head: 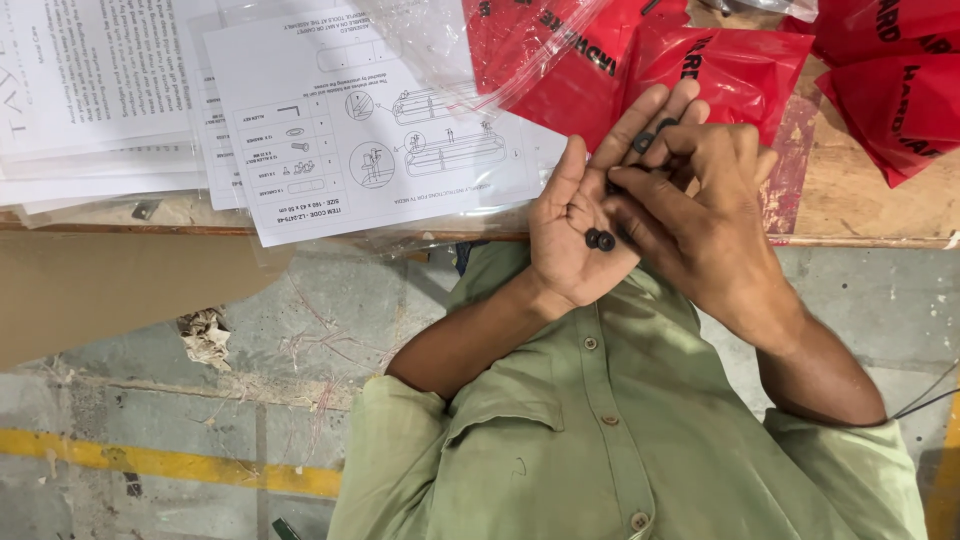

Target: The person sorts small black hardware components, such as washers and nuts, from red plastic bags onto a table. They handle the items by hand, arranging them in their palm and then placing them back into the bags.

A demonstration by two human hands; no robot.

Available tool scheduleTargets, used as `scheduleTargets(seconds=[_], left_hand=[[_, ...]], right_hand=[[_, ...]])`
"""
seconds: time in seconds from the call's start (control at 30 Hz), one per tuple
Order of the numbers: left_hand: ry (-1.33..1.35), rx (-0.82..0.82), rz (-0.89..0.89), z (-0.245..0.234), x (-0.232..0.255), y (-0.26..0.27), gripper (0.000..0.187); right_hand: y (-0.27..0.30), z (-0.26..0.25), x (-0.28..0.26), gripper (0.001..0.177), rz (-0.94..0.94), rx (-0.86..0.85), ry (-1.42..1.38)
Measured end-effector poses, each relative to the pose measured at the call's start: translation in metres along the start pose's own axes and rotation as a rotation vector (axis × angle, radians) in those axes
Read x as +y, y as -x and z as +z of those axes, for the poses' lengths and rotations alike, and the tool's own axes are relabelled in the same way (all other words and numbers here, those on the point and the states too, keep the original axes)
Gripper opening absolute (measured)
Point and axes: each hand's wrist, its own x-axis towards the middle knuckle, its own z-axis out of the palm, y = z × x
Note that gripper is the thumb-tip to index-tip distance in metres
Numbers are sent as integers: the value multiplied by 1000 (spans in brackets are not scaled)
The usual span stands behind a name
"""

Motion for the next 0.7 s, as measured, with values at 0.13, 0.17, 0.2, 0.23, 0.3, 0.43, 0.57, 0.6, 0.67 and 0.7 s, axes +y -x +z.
scheduleTargets(seconds=[0.13, 0.17, 0.2, 0.23, 0.3, 0.43, 0.57, 0.6, 0.67, 0.7], left_hand=[[38, 19, 1, -3, 1, 0, 70], [1, -5, 8, -6, 2, 0, 70], [-35, -28, 14, -10, 2, 0, 70], [-34, -28, 12, -9, 2, 1, 70], [-53, -55, 12, -8, 3, 2, 70], [-1, -39, 7, -11, 0, 1, 70], [-13, -54, 7, -12, -1, -1, 69], [-9, -56, 6, -12, -1, -1, 68], [-8, -58, 9, -12, -1, 0, 68], [-6, -61, 12, -11, -1, 0, 68]], right_hand=[[4, 1, 0, 29, -25, 4, 21], [5, 1, -2, 29, -47, -3, 14], [5, 0, -4, 30, -68, -9, 6], [7, -3, -6, 30, -66, -10, 8], [11, -9, -10, 33, 13, -7, -89], [19, -18, -4, 30, 159, 100, -86], [16, -19, 1, 25, 216, 219, -51], [17, -17, 2, 24, 235, 227, -87], [30, -7, 12, 22, 255, 248, -147], [36, -1, 16, 20, 275, 268, -205]])
